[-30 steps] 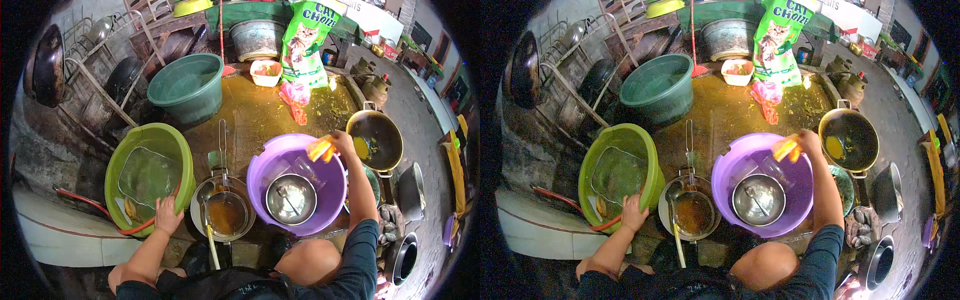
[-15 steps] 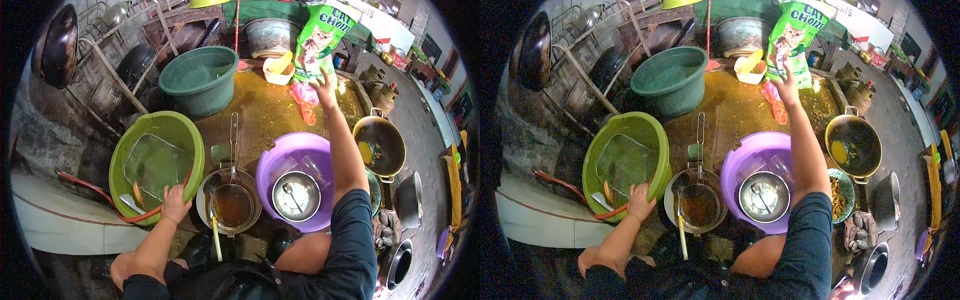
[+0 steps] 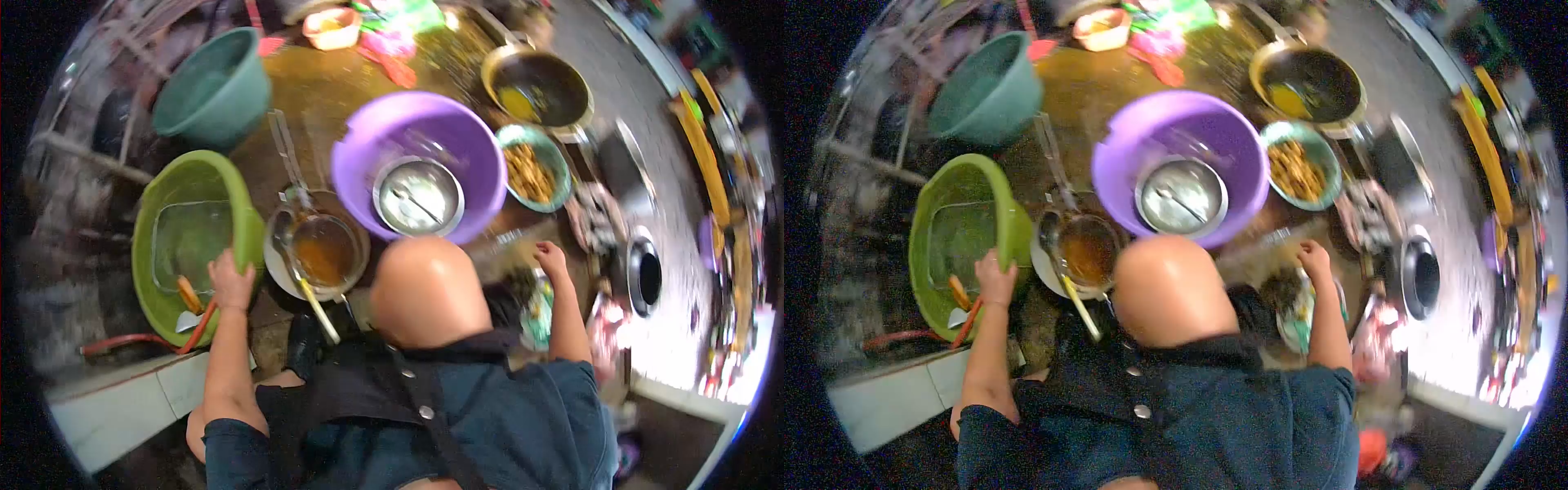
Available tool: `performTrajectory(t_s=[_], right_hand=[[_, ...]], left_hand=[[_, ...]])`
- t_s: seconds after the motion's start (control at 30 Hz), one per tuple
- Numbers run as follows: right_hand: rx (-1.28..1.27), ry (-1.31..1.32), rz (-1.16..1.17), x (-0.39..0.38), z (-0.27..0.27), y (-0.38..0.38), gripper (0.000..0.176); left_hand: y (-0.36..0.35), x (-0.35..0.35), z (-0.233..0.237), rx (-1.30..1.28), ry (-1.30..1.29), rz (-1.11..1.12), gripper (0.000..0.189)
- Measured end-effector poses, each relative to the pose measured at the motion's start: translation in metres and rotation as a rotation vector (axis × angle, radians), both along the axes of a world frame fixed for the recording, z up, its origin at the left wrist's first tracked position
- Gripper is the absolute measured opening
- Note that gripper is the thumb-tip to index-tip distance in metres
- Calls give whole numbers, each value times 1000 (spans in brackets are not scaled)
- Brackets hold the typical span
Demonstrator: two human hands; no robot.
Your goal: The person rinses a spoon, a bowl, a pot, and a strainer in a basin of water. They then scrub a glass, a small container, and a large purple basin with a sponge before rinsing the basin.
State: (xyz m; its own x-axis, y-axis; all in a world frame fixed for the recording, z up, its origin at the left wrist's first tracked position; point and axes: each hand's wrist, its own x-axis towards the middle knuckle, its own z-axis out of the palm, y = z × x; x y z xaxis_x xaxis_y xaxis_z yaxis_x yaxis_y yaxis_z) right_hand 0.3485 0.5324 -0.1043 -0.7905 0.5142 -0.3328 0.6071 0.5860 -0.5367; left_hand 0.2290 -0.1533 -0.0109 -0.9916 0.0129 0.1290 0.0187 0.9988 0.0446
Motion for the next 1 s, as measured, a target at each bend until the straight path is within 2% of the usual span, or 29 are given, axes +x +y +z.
performTrajectory(t_s=[0.03,0.1,0.13,0.17,0.23,0.27,0.3,0.37,0.4,0.43,0.5,0.53,0.6,0.7,0.87,0.97,1.0], right_hand=[[110,-66,-46,33,-10,7,40],[123,-130,-93,87,-25,10,42],[211,-139,-150,104,-38,4,42],[114,-112,-213,115,-50,-1,43],[149,40,-285,122,-70,-17,45],[-20,88,-245,123,-81,-17,56],[-30,92,-244,124,-92,-18,56],[161,227,-349,111,-102,-40,68],[184,107,-320,104,-73,-58,78],[289,5,-294,97,-60,-73,77],[339,-62,-277,96,-66,-75,74],[340,-65,-281,97,-69,-72,74],[245,94,-322,96,-74,-60,65],[160,89,-420,90,-30,-51,60],[259,-123,-598,100,35,-36,65],[256,-216,-592,109,11,-22,66],[158,-257,-491,114,-6,-16,69]], left_hand=[[2,0,0,-51,-24,10,49],[-4,1,-9,-116,34,-13,49],[-6,1,-12,-118,28,-45,49],[-8,2,-15,-109,56,-46,50],[-9,0,-19,-107,95,-46,50],[-9,1,-20,-89,82,-52,52],[-11,2,-19,-72,69,-53,53],[-2,4,-8,-56,19,-11,55],[1,3,-3,-28,-39,27,57],[1,1,-2,-32,-30,28,57],[2,1,-7,0,-88,97,59],[0,2,-7,1,-91,92,59],[-5,0,-9,83,-69,25,60],[4,2,-3,55,-101,90,60],[-16,-5,-20,102,-69,-4,59],[-16,-3,-21,60,-27,-41,58],[-12,-1,-19,26,-21,-10,57]])
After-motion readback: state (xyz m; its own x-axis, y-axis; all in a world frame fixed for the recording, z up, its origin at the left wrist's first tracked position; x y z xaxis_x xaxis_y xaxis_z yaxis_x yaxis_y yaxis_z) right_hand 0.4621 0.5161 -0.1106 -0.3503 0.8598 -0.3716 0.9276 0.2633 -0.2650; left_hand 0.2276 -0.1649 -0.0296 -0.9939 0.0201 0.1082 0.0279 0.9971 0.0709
